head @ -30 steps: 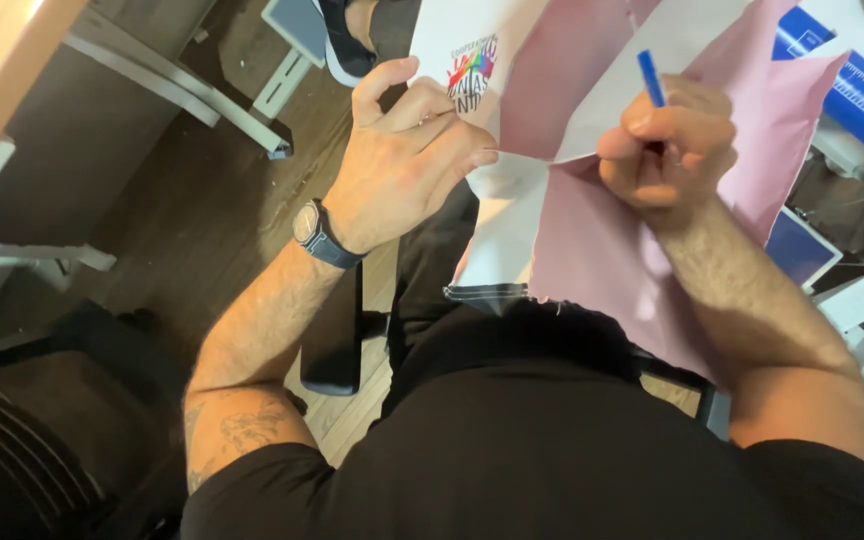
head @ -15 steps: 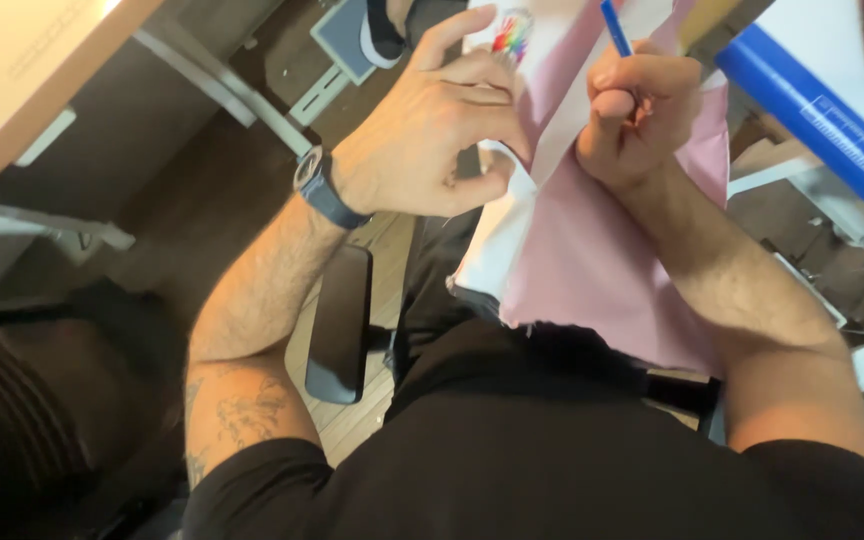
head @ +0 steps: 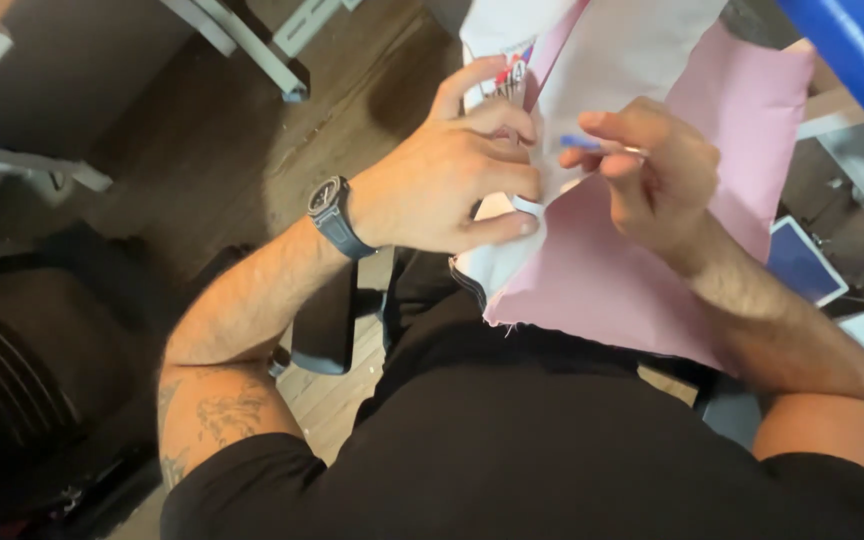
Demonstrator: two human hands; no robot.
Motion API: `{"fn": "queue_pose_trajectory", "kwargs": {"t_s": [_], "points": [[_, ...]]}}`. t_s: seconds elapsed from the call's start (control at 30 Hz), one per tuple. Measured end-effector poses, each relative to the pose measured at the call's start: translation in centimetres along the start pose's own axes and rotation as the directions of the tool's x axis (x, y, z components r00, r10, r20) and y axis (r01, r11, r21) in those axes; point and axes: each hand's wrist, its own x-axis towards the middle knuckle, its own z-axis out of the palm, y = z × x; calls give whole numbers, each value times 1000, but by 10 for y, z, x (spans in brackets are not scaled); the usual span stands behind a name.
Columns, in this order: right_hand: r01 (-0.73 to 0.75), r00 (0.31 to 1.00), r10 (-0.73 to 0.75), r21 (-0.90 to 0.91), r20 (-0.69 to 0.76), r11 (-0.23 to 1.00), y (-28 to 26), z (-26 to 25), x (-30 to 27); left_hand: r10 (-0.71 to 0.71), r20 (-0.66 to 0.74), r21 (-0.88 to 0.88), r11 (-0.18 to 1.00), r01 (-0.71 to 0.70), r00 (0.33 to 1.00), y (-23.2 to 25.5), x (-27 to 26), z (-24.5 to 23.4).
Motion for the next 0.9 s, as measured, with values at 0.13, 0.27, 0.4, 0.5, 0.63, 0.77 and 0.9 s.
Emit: {"fn": "queue_pose_trajectory", "kwargs": {"t_s": [0.13, 0.27, 0.4, 0.5, 0.63, 0.77, 0.9], "points": [[14, 992, 4, 135, -130, 991, 8, 14, -25, -75, -20, -28, 997, 74, 997, 10, -7, 15], [13, 984, 51, 356, -170, 934, 9, 24, -32, -138, -51, 17, 990, 139, 989, 12, -13, 27], [34, 991, 14, 365, -129, 931, 16, 29, -55, -145, -102, 53, 987, 151, 984, 16, -22, 35], [103, 991, -70, 332, -111, 938, 22, 28, -51, -107, -137, 92, 988, 120, 985, 15, -26, 34], [147, 988, -151, 372, -18, 917, 21, 21, -43, -93, -183, 130, 984, 118, 979, 13, -36, 44], [137, 988, -150, 321, 17, 937, 25, 24, -57, -76, -190, 201, 973, 115, 979, 18, -41, 45], [131, 991, -133, 283, -13, 950, 26, 29, -58, -76, -198, 234, 964, 123, 977, 20, -43, 45]]}}
